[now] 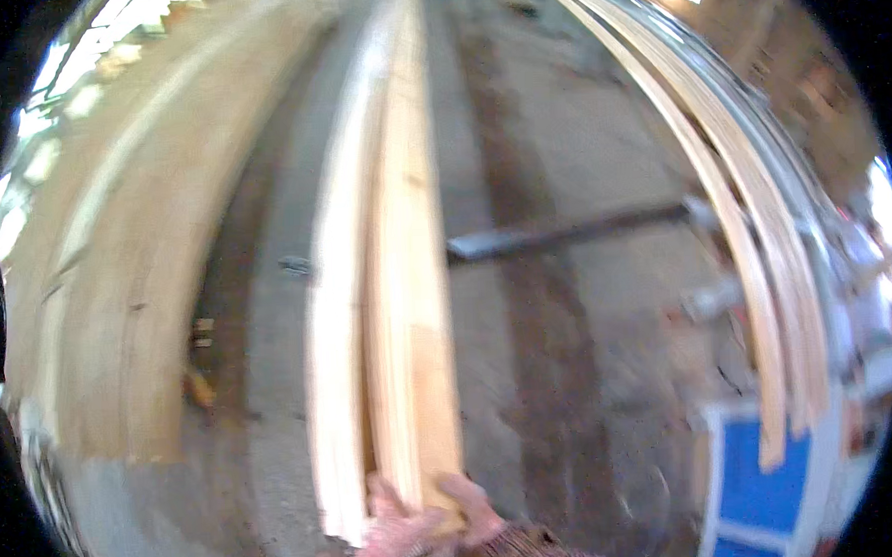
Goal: The person picks up long wooden planks from a conveyor belt and stacks them onto a pile in a workshop. The person also briefly handles a dust extraction hose and a blue plastic board during the process.
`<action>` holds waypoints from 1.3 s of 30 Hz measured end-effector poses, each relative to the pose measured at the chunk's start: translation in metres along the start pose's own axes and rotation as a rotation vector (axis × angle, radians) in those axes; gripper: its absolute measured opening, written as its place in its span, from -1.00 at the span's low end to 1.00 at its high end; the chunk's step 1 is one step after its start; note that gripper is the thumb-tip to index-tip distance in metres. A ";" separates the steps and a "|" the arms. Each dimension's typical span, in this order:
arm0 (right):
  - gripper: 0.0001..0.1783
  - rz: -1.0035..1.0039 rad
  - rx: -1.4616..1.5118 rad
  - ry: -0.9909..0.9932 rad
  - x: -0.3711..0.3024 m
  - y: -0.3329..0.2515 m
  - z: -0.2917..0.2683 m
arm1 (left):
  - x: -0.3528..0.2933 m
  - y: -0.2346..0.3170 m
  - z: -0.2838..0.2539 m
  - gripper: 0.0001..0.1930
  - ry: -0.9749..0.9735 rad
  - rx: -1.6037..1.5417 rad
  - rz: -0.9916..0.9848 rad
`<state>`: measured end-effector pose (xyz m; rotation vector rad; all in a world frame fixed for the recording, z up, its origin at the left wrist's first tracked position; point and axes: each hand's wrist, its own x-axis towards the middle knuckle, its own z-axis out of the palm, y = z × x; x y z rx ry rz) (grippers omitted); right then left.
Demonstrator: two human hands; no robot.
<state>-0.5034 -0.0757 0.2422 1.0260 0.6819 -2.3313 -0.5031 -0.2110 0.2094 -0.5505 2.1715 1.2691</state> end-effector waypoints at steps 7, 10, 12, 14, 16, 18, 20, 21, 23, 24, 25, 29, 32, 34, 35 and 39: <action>-0.55 -0.180 -0.128 -0.118 0.054 0.004 -0.052 | -0.001 0.022 -0.024 -0.02 -0.248 -0.120 0.057; -0.66 -0.374 -0.233 -0.069 0.034 -0.011 -0.042 | -0.003 0.037 -0.026 0.14 -0.362 -0.344 0.022; -0.66 -0.406 -0.246 -0.122 0.014 -0.019 -0.025 | -0.010 0.045 -0.033 0.11 -0.390 -0.366 0.021; -0.64 -0.397 -0.222 -0.214 -0.004 -0.021 -0.008 | -0.018 0.045 -0.039 0.09 -0.378 -0.375 0.087; -0.60 -0.503 -0.375 -0.125 -0.033 -0.016 0.023 | -0.024 0.048 -0.047 0.07 -0.375 -0.401 0.123; -0.58 -0.591 -0.497 -0.053 -0.058 -0.008 0.058 | -0.028 0.050 -0.062 0.05 -0.371 -0.434 0.140; -0.59 -0.620 -0.525 -0.027 -0.066 0.007 0.092 | -0.032 0.050 -0.083 0.03 -0.359 -0.459 0.138; -0.59 -0.634 -0.524 -0.025 -0.067 0.016 0.111 | -0.032 0.050 -0.097 0.02 -0.351 -0.481 0.143; -0.60 -0.640 -0.529 -0.025 -0.066 0.041 0.148 | -0.034 0.036 -0.134 -0.04 -0.351 -0.621 0.183; -0.60 -0.648 -0.521 -0.024 -0.062 0.056 0.166 | -0.033 0.029 -0.154 -0.09 -0.375 -0.716 0.227; -0.60 -0.654 -0.509 -0.025 -0.057 0.073 0.187 | -0.033 0.019 -0.177 -0.14 -0.397 -0.809 0.274; -0.61 -0.663 -0.437 -0.009 -0.024 0.146 0.253 | -0.070 -0.003 -0.327 -0.32 -0.442 -0.692 0.255; -0.44 -0.712 -0.550 -0.065 0.030 0.210 0.300 | -0.058 -0.046 -0.410 -0.35 -0.347 -0.677 0.312; -0.29 -0.670 -0.568 -0.166 0.056 0.255 0.343 | -0.049 -0.074 -0.463 -0.36 -0.262 -0.645 0.284; -0.25 -0.601 -0.529 -0.237 0.053 0.279 0.374 | -0.064 -0.081 -0.505 -0.36 -0.235 -0.601 0.237; -0.28 -0.360 -0.539 -0.415 0.085 0.360 0.472 | -0.030 -0.143 -0.611 -0.29 -0.132 -0.587 0.231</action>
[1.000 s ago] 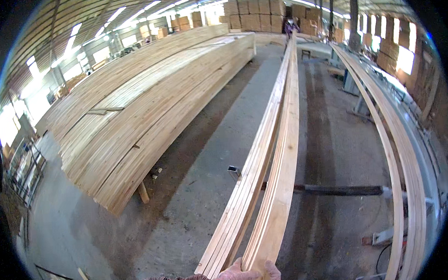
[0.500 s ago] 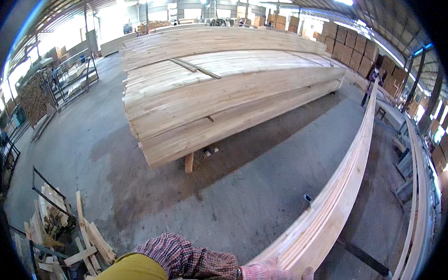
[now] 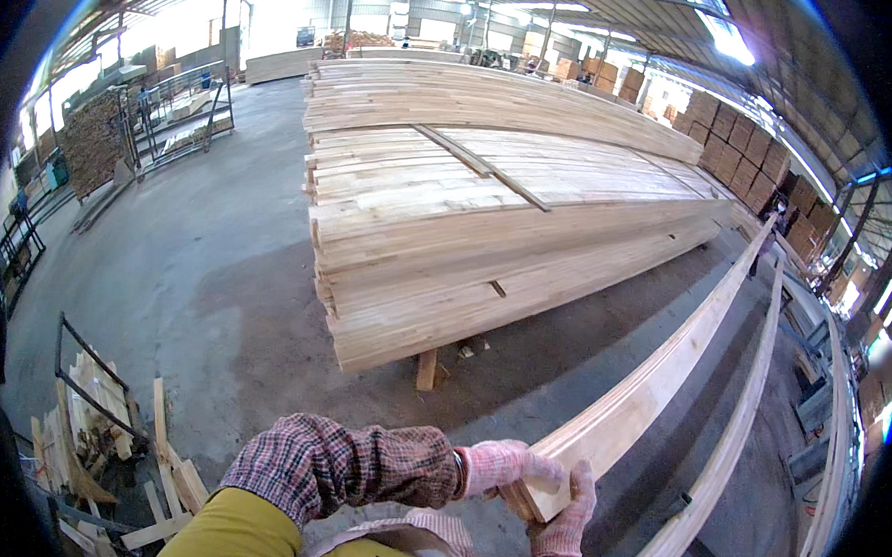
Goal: The person picks up long wooden planks from a conveyor belt and stacks them onto a pile in a workshop. The person also briefly handles a dust extraction hose and a blue plastic board during the process.
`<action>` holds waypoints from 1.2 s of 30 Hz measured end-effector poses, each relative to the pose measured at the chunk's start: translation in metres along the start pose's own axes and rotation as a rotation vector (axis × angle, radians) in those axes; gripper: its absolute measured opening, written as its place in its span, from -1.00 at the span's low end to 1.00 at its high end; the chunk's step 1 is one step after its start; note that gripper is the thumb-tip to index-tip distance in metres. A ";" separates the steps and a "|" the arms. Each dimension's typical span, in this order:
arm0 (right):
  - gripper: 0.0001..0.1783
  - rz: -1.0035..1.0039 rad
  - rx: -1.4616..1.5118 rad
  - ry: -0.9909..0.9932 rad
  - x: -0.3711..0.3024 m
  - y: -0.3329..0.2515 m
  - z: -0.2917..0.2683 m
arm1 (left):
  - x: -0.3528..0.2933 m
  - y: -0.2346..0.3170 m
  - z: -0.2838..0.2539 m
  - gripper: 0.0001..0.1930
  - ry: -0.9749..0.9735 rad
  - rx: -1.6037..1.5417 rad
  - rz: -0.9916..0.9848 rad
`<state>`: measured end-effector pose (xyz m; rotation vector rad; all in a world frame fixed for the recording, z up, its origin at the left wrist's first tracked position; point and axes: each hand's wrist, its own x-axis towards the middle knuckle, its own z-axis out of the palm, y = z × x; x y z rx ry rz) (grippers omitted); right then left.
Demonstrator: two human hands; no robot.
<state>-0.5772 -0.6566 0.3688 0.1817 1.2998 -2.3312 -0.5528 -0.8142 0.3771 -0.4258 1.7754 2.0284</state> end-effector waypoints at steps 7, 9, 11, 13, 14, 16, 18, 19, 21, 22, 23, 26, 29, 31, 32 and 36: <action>-0.34 -0.006 0.079 -0.182 0.094 0.082 0.180 | -0.022 0.059 -0.218 -0.31 0.069 0.150 -0.038; -0.34 0.016 0.113 -0.212 0.121 0.105 0.233 | -0.028 0.069 -0.274 -0.32 0.093 0.152 0.000; -0.35 0.034 0.105 -0.224 0.145 0.125 0.285 | -0.027 0.092 -0.335 -0.37 0.089 0.314 -0.117; -0.37 -0.042 0.075 -0.162 0.168 0.132 0.329 | -0.026 0.111 -0.381 -0.39 0.040 0.299 -0.071; -0.37 -0.078 0.061 -0.128 0.177 0.135 0.348 | -0.028 0.121 -0.402 -0.38 -0.010 0.253 -0.024; -0.36 -0.053 0.054 -0.197 0.200 0.139 0.387 | -0.032 0.146 -0.444 -0.44 -0.034 0.257 -0.025; -0.36 -0.041 0.098 -0.197 0.196 0.131 0.413 | -0.039 0.164 -0.456 -0.44 -0.027 0.291 -0.010; -0.35 -0.019 0.080 -0.218 0.182 0.120 0.426 | -0.053 0.174 -0.453 -0.44 -0.068 0.254 0.008; -0.35 -0.076 0.056 -0.149 0.159 0.104 0.441 | -0.070 0.189 -0.442 -0.43 -0.015 0.262 0.023; -0.35 -0.115 0.042 -0.110 0.150 0.102 0.455 | -0.077 0.194 -0.443 -0.43 0.004 0.268 0.039; -0.41 -0.105 0.096 -0.112 0.138 0.095 0.474 | -0.077 0.200 -0.446 -0.43 -0.076 0.173 0.044; -0.40 -0.143 0.185 -0.146 0.127 0.091 0.500 | -0.133 0.230 -0.458 -0.41 -0.128 0.302 0.192; -0.43 -0.147 0.080 -0.081 0.123 0.097 0.526 | -0.142 0.230 -0.487 -0.42 -0.135 0.200 0.098; -0.47 -0.179 0.046 0.008 0.133 0.104 0.528 | -0.159 0.233 -0.494 -0.43 -0.148 0.213 0.089; -0.47 -0.156 0.062 0.039 0.148 0.134 0.550 | -0.152 0.224 -0.521 -0.43 -0.141 0.227 0.070; -0.47 -0.183 0.057 0.001 0.222 0.205 0.625 | -0.125 0.219 -0.658 -0.47 -0.127 0.244 0.112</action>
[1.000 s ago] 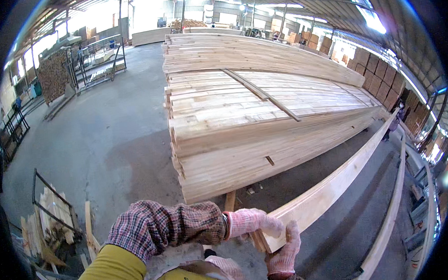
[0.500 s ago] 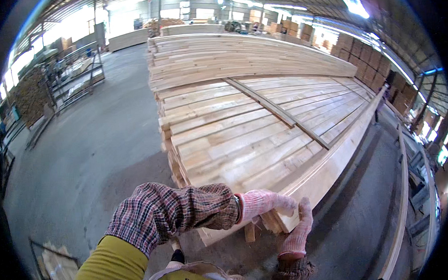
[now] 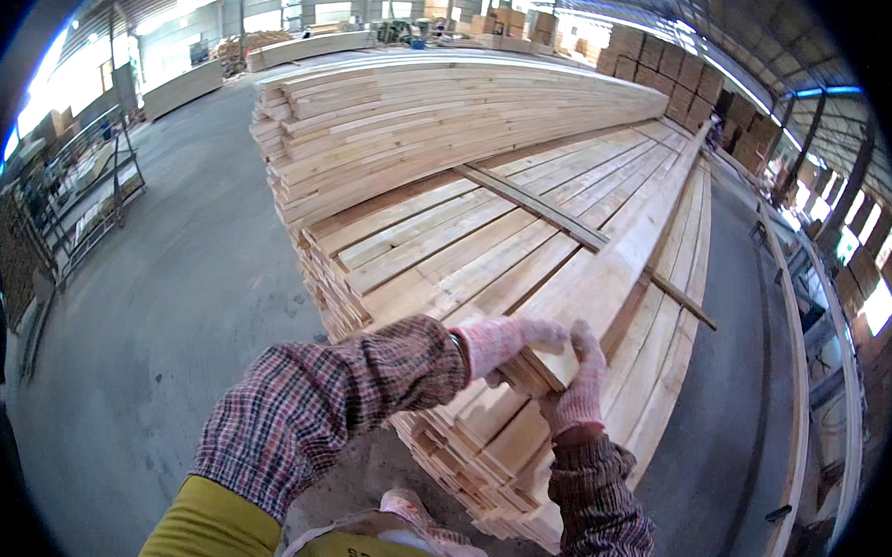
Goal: The person picks up long wooden planks from a conveyor belt and stacks them onto a pile in a workshop. The person also briefly handles a dust extraction hose and a blue plastic board during the process.
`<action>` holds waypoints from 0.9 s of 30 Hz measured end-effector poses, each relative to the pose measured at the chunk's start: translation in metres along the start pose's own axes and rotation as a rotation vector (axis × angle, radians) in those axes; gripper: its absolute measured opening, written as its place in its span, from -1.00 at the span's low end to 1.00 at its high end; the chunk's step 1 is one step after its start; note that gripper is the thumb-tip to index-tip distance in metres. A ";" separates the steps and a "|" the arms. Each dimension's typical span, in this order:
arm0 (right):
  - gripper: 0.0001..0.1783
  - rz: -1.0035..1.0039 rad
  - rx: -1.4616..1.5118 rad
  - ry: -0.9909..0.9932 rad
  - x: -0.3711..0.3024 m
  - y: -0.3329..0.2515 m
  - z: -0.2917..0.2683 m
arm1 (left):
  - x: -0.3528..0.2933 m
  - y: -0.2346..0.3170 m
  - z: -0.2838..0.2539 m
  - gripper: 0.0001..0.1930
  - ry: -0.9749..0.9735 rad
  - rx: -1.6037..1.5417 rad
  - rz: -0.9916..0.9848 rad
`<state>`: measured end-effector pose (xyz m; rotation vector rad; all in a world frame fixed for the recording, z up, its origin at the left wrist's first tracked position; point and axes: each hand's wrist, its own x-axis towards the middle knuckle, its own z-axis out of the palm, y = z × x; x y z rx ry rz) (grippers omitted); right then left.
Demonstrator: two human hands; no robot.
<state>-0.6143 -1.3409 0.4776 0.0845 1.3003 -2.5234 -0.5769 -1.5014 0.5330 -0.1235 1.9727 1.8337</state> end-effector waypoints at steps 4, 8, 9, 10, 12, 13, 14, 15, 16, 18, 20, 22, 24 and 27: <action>-0.46 0.053 0.005 -0.102 0.041 0.063 0.106 | -0.005 -0.023 -0.122 -0.43 0.060 -0.088 -0.031; -0.50 0.099 0.055 -0.041 0.077 0.111 0.209 | -0.005 -0.037 -0.246 -0.49 0.021 -0.076 0.035; -0.50 0.100 0.136 0.001 0.117 0.152 0.214 | -0.013 -0.031 -0.282 -0.44 0.028 -0.003 0.014; -0.53 0.134 0.158 -0.067 0.119 0.164 0.249 | -0.019 -0.040 -0.315 -0.38 0.014 0.007 -0.018; -0.52 0.123 0.175 -0.092 0.178 0.206 0.264 | -0.008 -0.031 -0.359 -0.36 0.064 -0.111 -0.051; -0.55 0.118 0.214 -0.096 0.176 0.211 0.298 | -0.019 -0.031 -0.391 -0.35 0.099 -0.032 -0.066; -0.59 0.114 0.252 -0.101 0.175 0.213 0.331 | -0.019 -0.035 -0.419 -0.32 0.144 -0.086 -0.112; -0.60 0.204 0.365 -0.061 0.195 0.230 0.344 | -0.019 -0.037 -0.440 -0.31 0.144 -0.043 -0.061; -0.59 0.241 0.354 -0.001 0.194 0.229 0.366 | -0.024 -0.037 -0.461 -0.31 0.160 0.005 -0.015; -0.49 0.311 0.422 -0.080 0.211 0.257 0.388 | -0.043 -0.052 -0.497 -0.36 0.213 0.065 0.142; -0.25 0.319 0.431 -0.099 0.237 0.280 0.395 | -0.039 -0.039 -0.508 -0.48 0.309 -0.132 -0.132; -0.25 0.193 0.253 -0.018 0.250 0.280 0.404 | -0.066 -0.034 -0.524 -0.52 0.037 0.549 -0.068; -0.08 0.279 0.011 0.005 0.259 0.285 0.421 | -0.135 -0.039 -0.522 -0.46 0.037 0.383 0.008; 0.12 0.396 -0.328 0.043 0.270 0.322 0.423 | -0.201 -0.051 -0.502 -0.39 0.150 -0.322 -0.029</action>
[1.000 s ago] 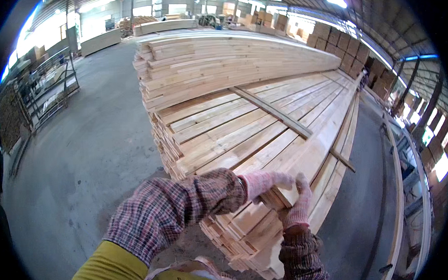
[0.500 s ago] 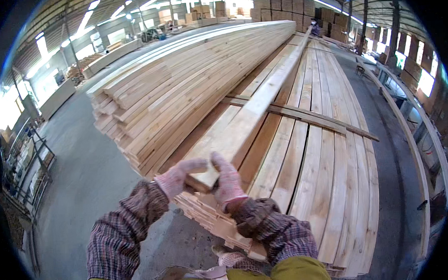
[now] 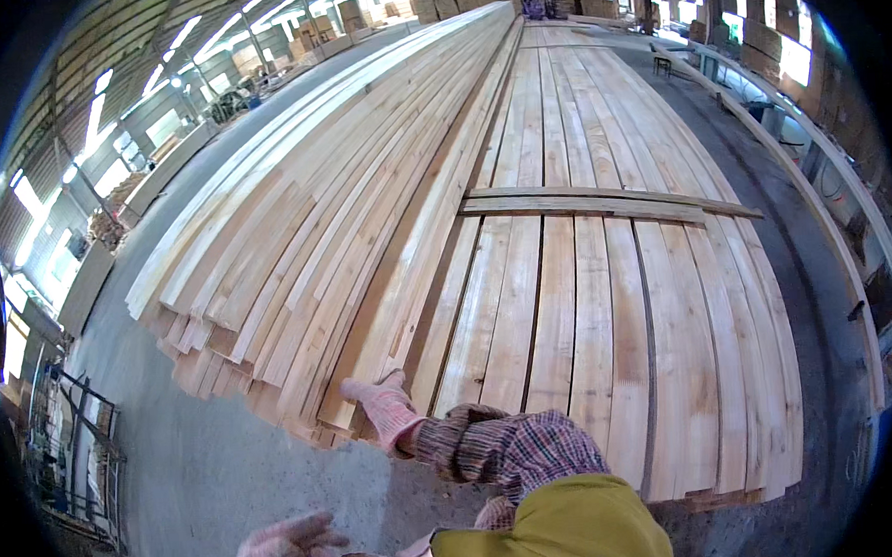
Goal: The person picks up long wooden planks from a conveyor belt and stacks them onto a pile in a workshop. The person also briefly handles a dust extraction hose and a blue plastic board during the process.
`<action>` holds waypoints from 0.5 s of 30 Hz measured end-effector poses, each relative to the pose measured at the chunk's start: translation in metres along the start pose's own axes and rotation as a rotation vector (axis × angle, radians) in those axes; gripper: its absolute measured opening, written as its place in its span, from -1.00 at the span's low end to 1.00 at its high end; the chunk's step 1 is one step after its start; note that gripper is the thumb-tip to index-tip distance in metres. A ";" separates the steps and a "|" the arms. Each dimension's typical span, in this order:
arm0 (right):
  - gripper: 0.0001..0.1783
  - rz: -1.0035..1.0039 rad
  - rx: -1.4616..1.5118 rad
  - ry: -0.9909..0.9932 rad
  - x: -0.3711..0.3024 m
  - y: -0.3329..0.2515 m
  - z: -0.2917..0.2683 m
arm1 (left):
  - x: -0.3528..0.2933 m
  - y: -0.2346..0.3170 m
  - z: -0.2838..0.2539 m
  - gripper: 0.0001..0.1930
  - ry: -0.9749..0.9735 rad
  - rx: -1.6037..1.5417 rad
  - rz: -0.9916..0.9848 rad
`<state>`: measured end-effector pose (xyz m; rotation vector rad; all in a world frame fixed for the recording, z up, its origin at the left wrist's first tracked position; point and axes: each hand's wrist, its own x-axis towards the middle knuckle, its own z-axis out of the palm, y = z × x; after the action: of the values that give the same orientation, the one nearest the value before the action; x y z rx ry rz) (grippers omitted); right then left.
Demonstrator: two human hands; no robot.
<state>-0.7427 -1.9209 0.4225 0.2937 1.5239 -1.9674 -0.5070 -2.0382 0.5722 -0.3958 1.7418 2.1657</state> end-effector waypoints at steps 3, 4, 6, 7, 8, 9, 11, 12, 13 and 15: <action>0.10 -0.079 -0.032 0.064 0.039 0.032 -0.004 | 0.021 -0.123 -0.110 -0.47 -0.197 -1.018 -0.488; 0.11 -0.085 -0.051 0.085 0.035 0.026 -0.011 | 0.019 -0.067 -0.043 -0.40 0.220 -0.413 -0.237; 0.10 -0.071 -0.064 0.089 0.041 0.028 -0.013 | 0.029 -0.098 -0.055 -0.32 0.183 -0.429 -0.244; 0.10 -0.062 -0.072 0.103 0.043 0.028 -0.016 | 0.037 -0.117 -0.067 -0.28 0.156 -0.438 -0.255; 0.14 -0.058 -0.171 0.097 0.027 0.019 -0.002 | 0.040 -0.128 -0.070 -0.29 0.150 -0.438 -0.252; 0.16 -0.067 -0.212 0.099 0.028 0.020 -0.001 | 0.057 -0.140 -0.076 -0.30 0.102 -0.428 -0.267; 0.21 -0.088 -0.279 0.115 0.035 0.022 -0.010 | 0.082 -0.150 -0.082 -0.32 0.015 -0.378 -0.294; 0.16 -0.117 -0.367 0.114 0.038 0.028 -0.019 | 0.087 -0.152 -0.086 -0.33 -0.022 -0.353 -0.307; 0.12 -0.131 -0.455 0.057 0.019 0.017 -0.019 | 0.088 -0.153 -0.092 -0.34 -0.045 -0.334 -0.313; 0.08 -0.156 -0.610 -0.068 -0.030 -0.027 -0.023 | 0.085 -0.154 -0.104 -0.36 -0.084 -0.286 -0.327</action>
<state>-0.7395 -1.8860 0.4526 -0.1523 2.0532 -1.5008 -0.5181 -2.1021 0.3790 -0.6042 1.2245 2.1534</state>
